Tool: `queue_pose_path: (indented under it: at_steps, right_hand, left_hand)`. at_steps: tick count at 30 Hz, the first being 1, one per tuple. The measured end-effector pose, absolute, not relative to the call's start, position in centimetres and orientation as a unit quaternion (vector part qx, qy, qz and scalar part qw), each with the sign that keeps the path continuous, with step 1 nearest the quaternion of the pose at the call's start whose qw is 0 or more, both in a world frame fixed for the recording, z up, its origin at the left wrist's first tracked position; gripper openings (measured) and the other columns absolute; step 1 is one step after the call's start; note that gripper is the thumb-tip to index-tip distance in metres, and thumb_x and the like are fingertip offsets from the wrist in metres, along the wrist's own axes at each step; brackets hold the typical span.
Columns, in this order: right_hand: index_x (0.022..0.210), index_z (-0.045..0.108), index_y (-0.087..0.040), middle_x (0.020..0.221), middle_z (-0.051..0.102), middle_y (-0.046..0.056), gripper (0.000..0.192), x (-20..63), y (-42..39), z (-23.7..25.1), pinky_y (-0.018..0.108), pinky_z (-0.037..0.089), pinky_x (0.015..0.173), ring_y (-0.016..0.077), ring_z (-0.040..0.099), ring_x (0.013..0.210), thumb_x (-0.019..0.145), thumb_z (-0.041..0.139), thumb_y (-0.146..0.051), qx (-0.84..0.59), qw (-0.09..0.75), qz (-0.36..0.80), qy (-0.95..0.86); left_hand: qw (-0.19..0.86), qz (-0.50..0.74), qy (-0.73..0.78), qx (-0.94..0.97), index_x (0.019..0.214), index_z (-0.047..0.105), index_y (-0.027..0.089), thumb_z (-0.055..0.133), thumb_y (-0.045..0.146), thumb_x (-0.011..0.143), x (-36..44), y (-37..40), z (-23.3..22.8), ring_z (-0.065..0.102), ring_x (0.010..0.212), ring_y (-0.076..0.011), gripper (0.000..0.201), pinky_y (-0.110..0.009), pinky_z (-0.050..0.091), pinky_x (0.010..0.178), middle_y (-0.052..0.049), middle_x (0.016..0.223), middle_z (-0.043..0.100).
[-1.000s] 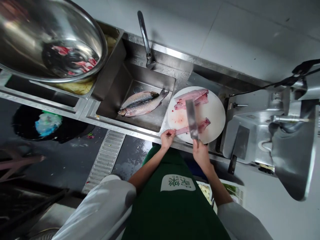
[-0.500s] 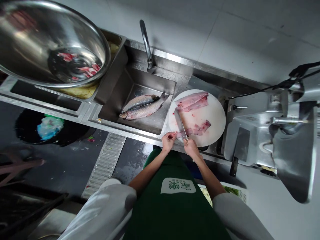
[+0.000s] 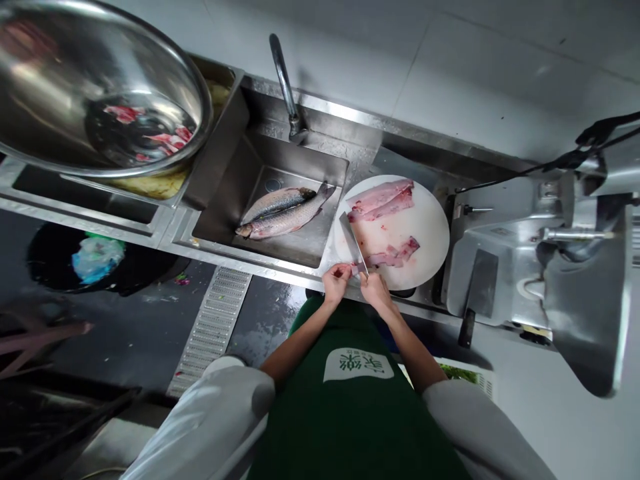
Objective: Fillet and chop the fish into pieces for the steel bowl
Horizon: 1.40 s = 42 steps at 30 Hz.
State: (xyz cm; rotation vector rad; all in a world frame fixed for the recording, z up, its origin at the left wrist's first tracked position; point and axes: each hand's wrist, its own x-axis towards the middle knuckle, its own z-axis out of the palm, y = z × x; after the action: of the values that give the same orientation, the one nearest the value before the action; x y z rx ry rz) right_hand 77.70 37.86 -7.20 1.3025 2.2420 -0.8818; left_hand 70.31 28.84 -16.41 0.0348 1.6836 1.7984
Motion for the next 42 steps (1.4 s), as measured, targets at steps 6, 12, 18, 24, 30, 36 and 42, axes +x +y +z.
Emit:
queue_pose_path:
  at_steps: [6, 12, 18, 24, 30, 36, 42]
  right_hand:
    - [0.097, 0.073, -0.013, 0.056, 0.064, 0.002, 0.034, 78.9, 40.8, -7.0, 0.024, 0.041, 0.045, 0.0169, 0.058, 0.043, 0.104, 0.05, -0.037, 0.507, 0.146, -0.418, 0.74]
    - [0.105, 0.075, -0.011, 0.084, 0.076, 0.017, 0.037, 85.3, 46.2, -4.3, 0.028, 0.05, 0.071, 0.0274, 0.075, 0.087, 0.107, 0.044, -0.031, 0.54, 0.082, -0.205, 0.812]
    - [0.112, 0.073, -0.003, 0.102, 0.075, 0.028, 0.034, 88.7, 46.2, -4.7, 0.034, 0.05, 0.08, 0.0303, 0.077, 0.095, 0.101, 0.04, -0.005, 0.584, 0.185, -0.112, 0.782]
    - [0.09, 0.071, -0.014, 0.085, 0.077, 0.019, 0.025, 89.2, 45.0, -7.2, 0.03, 0.05, 0.069, 0.0265, 0.076, 0.082, 0.1, 0.048, -0.017, 0.541, 0.1, -0.262, 0.793]
    - [0.062, 0.042, -0.026, 0.043, 0.042, -0.007, 0.057, 96.3, 47.3, -10.2, 0.024, 0.034, 0.036, 0.0106, 0.04, 0.034, 0.078, 0.066, -0.076, 0.566, -0.058, -0.614, 0.547]
    - [0.07, 0.043, -0.026, 0.05, 0.045, -0.01, 0.064, 94.7, 45.1, -11.9, 0.022, 0.034, 0.032, 0.0069, 0.037, 0.035, 0.063, 0.076, -0.08, 0.52, -0.071, -0.718, 0.457]
    - [0.074, 0.042, -0.027, 0.049, 0.045, -0.011, 0.057, 89.9, 42.8, -12.3, 0.023, 0.033, 0.031, 0.0072, 0.037, 0.034, 0.07, 0.072, -0.075, 0.49, -0.065, -0.729, 0.473]
  left_hand:
    - [0.256, 0.664, 0.691, 0.127, 0.09, 0.076, 0.02, 0.081, 0.039, 0.082, 71.2, 30.0, -15.7, 0.066, 0.077, -0.0175, 0.021, -0.033, 0.059, 0.081, -0.006, 0.089, 0.069]
    - [0.241, 0.6, 0.684, 0.337, 0.124, 0.073, 0.021, 0.073, 0.037, 0.091, 71.9, 30.8, -16.3, 0.063, 0.127, -0.0302, 0.036, -0.044, 0.05, 0.113, -0.015, 0.132, 0.064]
    - [0.271, 0.565, 0.691, 0.359, 0.135, 0.068, 0.025, 0.068, 0.033, 0.094, 71.4, 36.4, -17.1, 0.038, 0.154, -0.0364, 0.042, -0.054, 0.035, 0.127, -0.013, 0.157, 0.049]
    - [0.244, 0.548, 0.688, 0.408, 0.147, 0.06, 0.027, 0.061, 0.043, 0.099, 72.8, 39.8, -17.1, 0.034, 0.158, -0.0309, 0.051, -0.05, 0.027, 0.132, -0.011, 0.164, 0.043]
    - [0.214, 0.287, 0.737, 0.573, 0.159, 0.047, 0.025, 0.064, 0.063, 0.093, 71.7, 41.6, -16.2, 0.015, 0.163, -0.0392, 0.078, -0.063, 0.015, 0.131, -0.012, 0.174, 0.026]
    - [0.187, 0.254, 0.727, 0.61, 0.156, 0.051, 0.025, 0.067, 0.07, 0.087, 72.9, 42.8, -16.3, 0.024, 0.16, -0.04, 0.084, -0.063, 0.018, 0.13, -0.013, 0.172, 0.032]
    - [0.145, 0.384, 0.748, 0.522, 0.145, 0.058, 0.018, 0.064, 0.055, 0.094, 74.2, 42.2, -17.2, 0.027, 0.159, -0.0363, 0.064, -0.058, 0.03, 0.128, -0.018, 0.161, 0.046]
